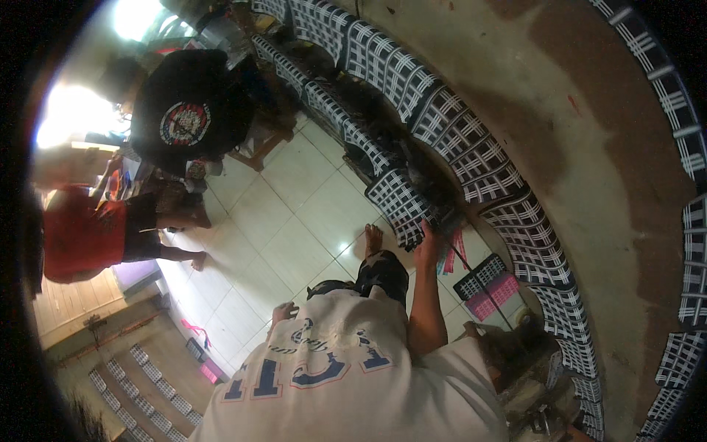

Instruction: The person picks up printed items from a table and hangs them one by one onto a wall to dry.

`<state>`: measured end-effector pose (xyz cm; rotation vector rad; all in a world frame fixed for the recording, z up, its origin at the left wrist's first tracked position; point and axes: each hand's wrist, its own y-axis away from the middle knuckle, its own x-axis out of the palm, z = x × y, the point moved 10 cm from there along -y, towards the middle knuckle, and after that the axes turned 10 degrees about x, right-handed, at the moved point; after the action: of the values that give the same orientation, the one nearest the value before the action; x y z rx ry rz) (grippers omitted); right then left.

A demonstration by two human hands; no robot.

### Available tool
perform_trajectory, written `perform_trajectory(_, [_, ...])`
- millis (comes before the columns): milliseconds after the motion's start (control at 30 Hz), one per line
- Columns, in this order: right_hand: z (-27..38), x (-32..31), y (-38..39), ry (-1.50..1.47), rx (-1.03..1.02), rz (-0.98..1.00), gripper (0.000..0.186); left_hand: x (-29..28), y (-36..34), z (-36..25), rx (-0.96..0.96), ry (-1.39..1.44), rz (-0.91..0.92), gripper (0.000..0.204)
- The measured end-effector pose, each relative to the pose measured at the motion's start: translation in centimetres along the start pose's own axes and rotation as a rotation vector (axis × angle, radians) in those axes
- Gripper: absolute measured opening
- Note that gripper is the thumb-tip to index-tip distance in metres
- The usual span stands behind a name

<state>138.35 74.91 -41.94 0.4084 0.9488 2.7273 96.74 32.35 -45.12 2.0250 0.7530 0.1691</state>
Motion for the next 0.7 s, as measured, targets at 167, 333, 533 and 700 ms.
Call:
perform_trajectory(167, [-3.0, 2.0, 3.9, -0.432, 0.48, -0.017, 0.041, 2.9, -0.7, -12.1, 0.101, -0.038, 0.071, 0.035])
perform_trajectory(333, [5.9, 2.1, 7.3, 0.242, 0.217, -0.06, 0.035, 5.8, -2.1, -19.3, 0.173, -0.1, 0.123, 0.035])
perform_trajectory(533, [14.4, 5.8, 12.1, 0.109, -0.025, -0.095, 0.031, 2.5, -8.3, -15.9, 0.118, -0.196, 0.197, 0.035])
perform_trajectory(700, [18.4, 9.4, 12.4, 0.147, -0.095, -0.136, 0.025, -1.6, -13.9, -17.8, 0.525, -0.588, 0.407, 0.038])
